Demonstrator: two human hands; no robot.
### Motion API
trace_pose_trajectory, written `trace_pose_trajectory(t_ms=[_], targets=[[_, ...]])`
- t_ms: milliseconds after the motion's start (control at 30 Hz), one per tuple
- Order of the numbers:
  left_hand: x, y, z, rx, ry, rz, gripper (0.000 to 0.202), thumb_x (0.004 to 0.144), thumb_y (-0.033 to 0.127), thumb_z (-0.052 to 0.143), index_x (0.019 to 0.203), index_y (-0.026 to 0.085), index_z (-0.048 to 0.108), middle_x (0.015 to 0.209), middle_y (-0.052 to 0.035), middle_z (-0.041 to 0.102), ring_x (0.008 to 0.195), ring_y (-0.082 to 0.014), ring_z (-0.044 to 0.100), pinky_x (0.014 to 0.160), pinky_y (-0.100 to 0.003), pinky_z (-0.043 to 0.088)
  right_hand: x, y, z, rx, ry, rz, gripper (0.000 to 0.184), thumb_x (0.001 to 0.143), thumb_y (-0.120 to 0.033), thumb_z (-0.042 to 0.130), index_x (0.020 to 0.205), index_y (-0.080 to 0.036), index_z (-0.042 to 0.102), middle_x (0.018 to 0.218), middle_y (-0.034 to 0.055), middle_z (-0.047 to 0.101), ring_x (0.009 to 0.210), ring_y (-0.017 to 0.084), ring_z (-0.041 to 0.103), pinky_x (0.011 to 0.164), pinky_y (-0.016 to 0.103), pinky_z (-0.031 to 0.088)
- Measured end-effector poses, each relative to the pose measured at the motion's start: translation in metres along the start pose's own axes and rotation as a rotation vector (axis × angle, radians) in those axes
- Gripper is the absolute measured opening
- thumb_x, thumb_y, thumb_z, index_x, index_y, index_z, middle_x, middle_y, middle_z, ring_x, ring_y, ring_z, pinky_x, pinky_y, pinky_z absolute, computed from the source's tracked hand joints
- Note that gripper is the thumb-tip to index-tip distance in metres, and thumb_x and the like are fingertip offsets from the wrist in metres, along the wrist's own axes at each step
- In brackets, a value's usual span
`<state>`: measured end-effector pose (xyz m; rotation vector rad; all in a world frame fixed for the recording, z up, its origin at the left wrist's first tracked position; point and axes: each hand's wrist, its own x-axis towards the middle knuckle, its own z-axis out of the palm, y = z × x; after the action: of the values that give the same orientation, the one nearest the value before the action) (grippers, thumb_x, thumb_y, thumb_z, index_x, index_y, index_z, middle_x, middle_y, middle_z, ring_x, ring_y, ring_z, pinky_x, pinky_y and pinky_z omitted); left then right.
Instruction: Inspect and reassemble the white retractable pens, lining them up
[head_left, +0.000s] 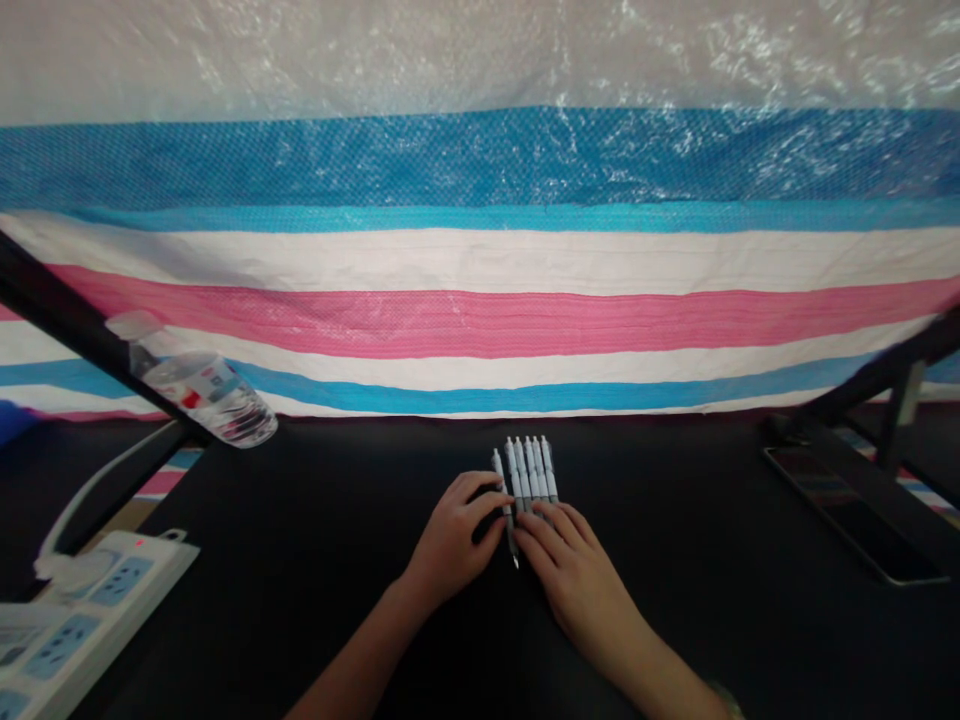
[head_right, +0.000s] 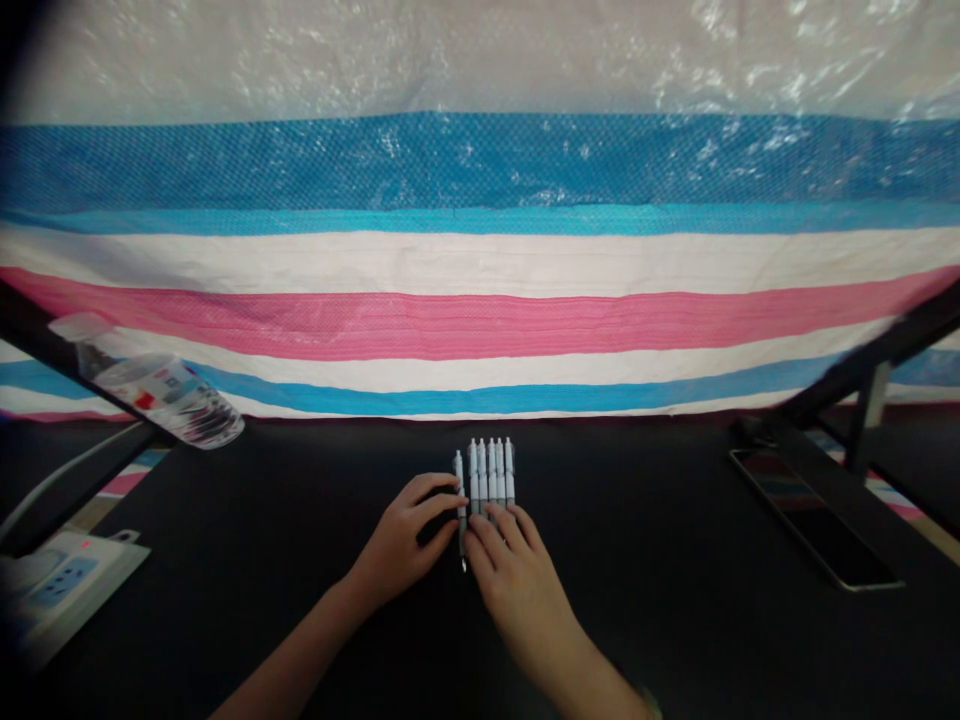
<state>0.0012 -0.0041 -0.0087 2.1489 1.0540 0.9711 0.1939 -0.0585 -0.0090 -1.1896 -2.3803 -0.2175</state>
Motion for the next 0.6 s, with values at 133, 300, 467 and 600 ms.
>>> trace_pose_trajectory(t_ms=[133,300,467,600], targets=[[-0.001,-0.003,0.001,0.112,-0.063,0.033,0.037,0.086,0.011,0.057,0.117,0.026,0.069,0.128,-0.0107,0.064,0.122,-0.0296,0.055,0.105,-0.052,0.043,0.003,0.001,-0.005,-0.028,-0.010,-0.011,0.023,0.094,-0.012,0.050,0.108,-0.018,0.067,0.109,0.0089,0.070,0.110,0.026,0.058,0.101,0.046,0.042],[-0.001,-0.005,0.001,0.163,-0.065,0.030,0.042,0.090,0.010,0.049,0.125,0.026,0.064,0.136,-0.0097,0.061,0.131,-0.0298,0.048,0.109,-0.055,0.039,0.005,0.002,-0.009,-0.075,-0.029,-0.068,0.016,0.090,-0.012,0.060,0.103,-0.018,0.067,0.103,0.0072,0.069,0.106,0.026,0.059,0.102,0.046,0.042],[-0.002,-0.004,0.001,0.192,-0.061,0.040,0.042,0.089,0.010,0.051,0.126,0.026,0.064,0.134,-0.0107,0.060,0.129,-0.0313,0.048,0.109,-0.055,0.039,0.005,0.003,-0.010,-0.070,-0.020,-0.112,0.010,0.091,-0.012,0.059,0.089,-0.017,0.067,0.096,0.0064,0.068,0.105,0.025,0.059,0.105,0.047,0.041],[-0.002,-0.002,0.001,0.187,-0.070,0.037,0.043,0.088,0.010,0.052,0.126,0.026,0.063,0.131,-0.0115,0.060,0.126,-0.0317,0.049,0.108,-0.055,0.039,0.008,0.001,-0.014,-0.024,0.036,-0.137,0.017,0.094,-0.010,0.051,0.091,-0.017,0.066,0.098,0.0068,0.068,0.104,0.024,0.060,0.103,0.048,0.043]])
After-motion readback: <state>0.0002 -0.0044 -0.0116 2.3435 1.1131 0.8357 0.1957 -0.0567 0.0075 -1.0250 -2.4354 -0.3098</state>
